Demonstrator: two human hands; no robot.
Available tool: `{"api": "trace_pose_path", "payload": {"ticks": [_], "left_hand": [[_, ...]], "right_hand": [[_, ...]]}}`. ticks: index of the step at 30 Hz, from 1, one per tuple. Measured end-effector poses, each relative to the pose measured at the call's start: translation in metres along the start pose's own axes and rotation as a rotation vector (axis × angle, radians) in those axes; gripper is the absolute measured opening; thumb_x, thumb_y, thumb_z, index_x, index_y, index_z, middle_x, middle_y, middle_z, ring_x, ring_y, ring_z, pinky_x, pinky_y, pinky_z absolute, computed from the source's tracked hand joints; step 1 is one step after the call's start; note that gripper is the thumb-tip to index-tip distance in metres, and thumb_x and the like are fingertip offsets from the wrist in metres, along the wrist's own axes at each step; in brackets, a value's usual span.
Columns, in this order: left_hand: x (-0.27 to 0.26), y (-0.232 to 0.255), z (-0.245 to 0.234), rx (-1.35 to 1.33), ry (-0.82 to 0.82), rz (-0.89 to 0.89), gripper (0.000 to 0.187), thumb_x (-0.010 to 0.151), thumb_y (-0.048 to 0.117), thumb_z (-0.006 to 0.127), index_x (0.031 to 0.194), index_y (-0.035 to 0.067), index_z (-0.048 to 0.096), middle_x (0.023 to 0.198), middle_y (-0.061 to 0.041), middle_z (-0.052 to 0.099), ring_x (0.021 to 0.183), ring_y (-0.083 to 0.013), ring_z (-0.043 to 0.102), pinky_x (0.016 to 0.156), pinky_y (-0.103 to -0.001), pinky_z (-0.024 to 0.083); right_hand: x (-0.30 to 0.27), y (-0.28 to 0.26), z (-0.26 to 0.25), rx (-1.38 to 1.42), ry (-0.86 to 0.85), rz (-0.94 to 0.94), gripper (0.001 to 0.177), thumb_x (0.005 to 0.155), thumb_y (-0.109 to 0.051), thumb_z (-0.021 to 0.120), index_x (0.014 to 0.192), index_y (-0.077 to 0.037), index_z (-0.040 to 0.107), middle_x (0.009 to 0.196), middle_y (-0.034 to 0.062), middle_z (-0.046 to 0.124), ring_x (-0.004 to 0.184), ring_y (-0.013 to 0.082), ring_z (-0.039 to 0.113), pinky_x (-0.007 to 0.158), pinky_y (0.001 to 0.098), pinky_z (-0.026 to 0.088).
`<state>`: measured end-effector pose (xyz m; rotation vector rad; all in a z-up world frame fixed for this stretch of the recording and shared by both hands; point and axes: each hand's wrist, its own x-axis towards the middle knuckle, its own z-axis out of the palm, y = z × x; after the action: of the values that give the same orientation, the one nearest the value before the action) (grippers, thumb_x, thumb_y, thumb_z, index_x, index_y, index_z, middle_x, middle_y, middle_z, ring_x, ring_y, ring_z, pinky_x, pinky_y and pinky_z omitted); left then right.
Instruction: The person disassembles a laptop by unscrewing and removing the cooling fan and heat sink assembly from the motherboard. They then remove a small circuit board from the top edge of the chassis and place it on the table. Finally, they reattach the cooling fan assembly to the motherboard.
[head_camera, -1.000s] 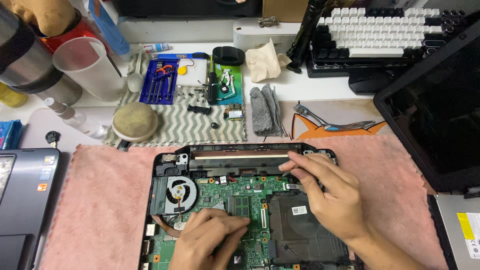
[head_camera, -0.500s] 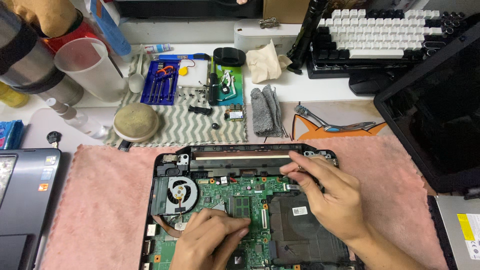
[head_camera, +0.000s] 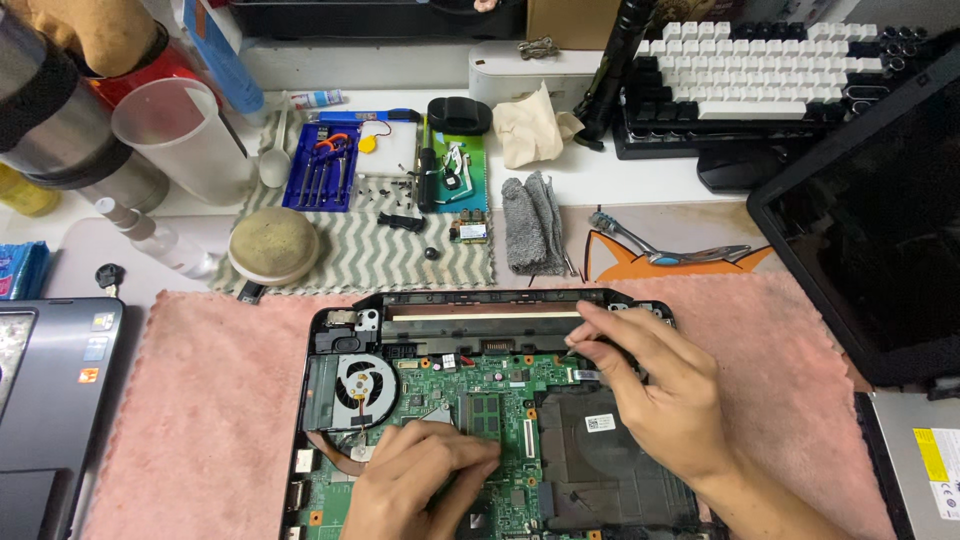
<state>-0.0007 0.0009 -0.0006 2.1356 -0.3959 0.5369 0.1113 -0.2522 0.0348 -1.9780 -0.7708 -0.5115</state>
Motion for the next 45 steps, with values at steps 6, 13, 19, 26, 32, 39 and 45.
{"api": "trace_pose_path", "payload": {"ticks": [6, 13, 19, 26, 32, 39, 45], "left_hand": [[-0.002, -0.003, -0.001, -0.015, -0.035, 0.010, 0.006, 0.101, 0.020, 0.086, 0.106, 0.021, 0.082, 0.105, 0.012, 0.091, 0.092, -0.0141, 0.075, 0.084, -0.030, 0.054], [0.001, 0.001, -0.001, -0.030, -0.013, 0.012, 0.006, 0.100, 0.022, 0.088, 0.103, 0.020, 0.083, 0.105, 0.010, 0.091, 0.092, -0.0149, 0.077, 0.084, -0.029, 0.055], [0.000, -0.001, -0.001, -0.041, -0.014, 0.004, 0.010, 0.100, 0.026, 0.089, 0.097, 0.021, 0.082, 0.103, 0.010, 0.092, 0.094, -0.0142, 0.079, 0.088, -0.030, 0.056], [0.011, 0.023, -0.005, -0.153, -0.008, -0.153, 0.018, 0.097, 0.032, 0.092, 0.090, 0.018, 0.084, 0.114, -0.002, 0.095, 0.098, -0.0151, 0.091, 0.100, -0.031, 0.061], [0.031, 0.035, 0.006, -0.325, -0.080, -0.196, 0.019, 0.102, 0.031, 0.088, 0.096, 0.015, 0.078, 0.129, -0.014, 0.091, 0.119, -0.0237, 0.092, 0.102, -0.035, 0.069], [0.038, 0.045, 0.020, -0.451, -0.062, -0.291, 0.015, 0.096, 0.020, 0.095, 0.095, 0.012, 0.082, 0.101, -0.005, 0.093, 0.089, -0.0121, 0.089, 0.077, -0.027, 0.071], [0.048, 0.039, 0.000, -0.433, -0.136, -0.306, 0.013, 0.098, 0.019, 0.092, 0.095, 0.013, 0.081, 0.098, -0.003, 0.094, 0.088, -0.0082, 0.089, 0.083, -0.024, 0.075]], "right_hand": [[-0.003, 0.000, 0.000, -0.010, -0.032, -0.002, 0.037, 0.115, 0.002, 0.063, 0.151, -0.002, 0.067, 0.115, 0.0091, 0.087, 0.101, 0.0207, 0.084, 0.099, 0.0304, 0.071], [-0.004, -0.001, -0.001, 0.017, -0.018, -0.001, 0.035, 0.117, -0.001, 0.061, 0.151, -0.001, 0.066, 0.113, 0.0102, 0.087, 0.093, 0.0199, 0.081, 0.082, 0.0273, 0.066], [-0.008, -0.001, 0.000, 0.051, 0.027, 0.043, 0.036, 0.115, 0.000, 0.062, 0.151, 0.002, 0.065, 0.110, 0.0122, 0.086, 0.103, 0.0227, 0.088, 0.098, 0.0300, 0.071], [-0.013, -0.013, -0.003, 0.273, 0.115, 0.235, 0.044, 0.111, 0.007, 0.064, 0.155, 0.003, 0.062, 0.113, 0.0183, 0.082, 0.096, 0.0286, 0.092, 0.097, 0.0345, 0.078], [-0.026, -0.027, -0.006, 0.364, 0.179, 0.369, 0.050, 0.108, 0.007, 0.064, 0.158, 0.004, 0.060, 0.110, 0.0215, 0.080, 0.088, 0.0312, 0.090, 0.093, 0.0362, 0.075], [-0.035, -0.041, -0.002, 0.411, 0.276, 0.368, 0.049, 0.106, 0.006, 0.068, 0.154, 0.001, 0.062, 0.106, 0.0232, 0.081, 0.082, 0.0324, 0.090, 0.089, 0.0375, 0.077], [-0.038, -0.025, -0.009, 0.389, 0.305, 0.304, 0.047, 0.109, 0.007, 0.066, 0.155, 0.003, 0.057, 0.113, 0.0244, 0.079, 0.085, 0.0335, 0.089, 0.091, 0.0388, 0.077]]}}
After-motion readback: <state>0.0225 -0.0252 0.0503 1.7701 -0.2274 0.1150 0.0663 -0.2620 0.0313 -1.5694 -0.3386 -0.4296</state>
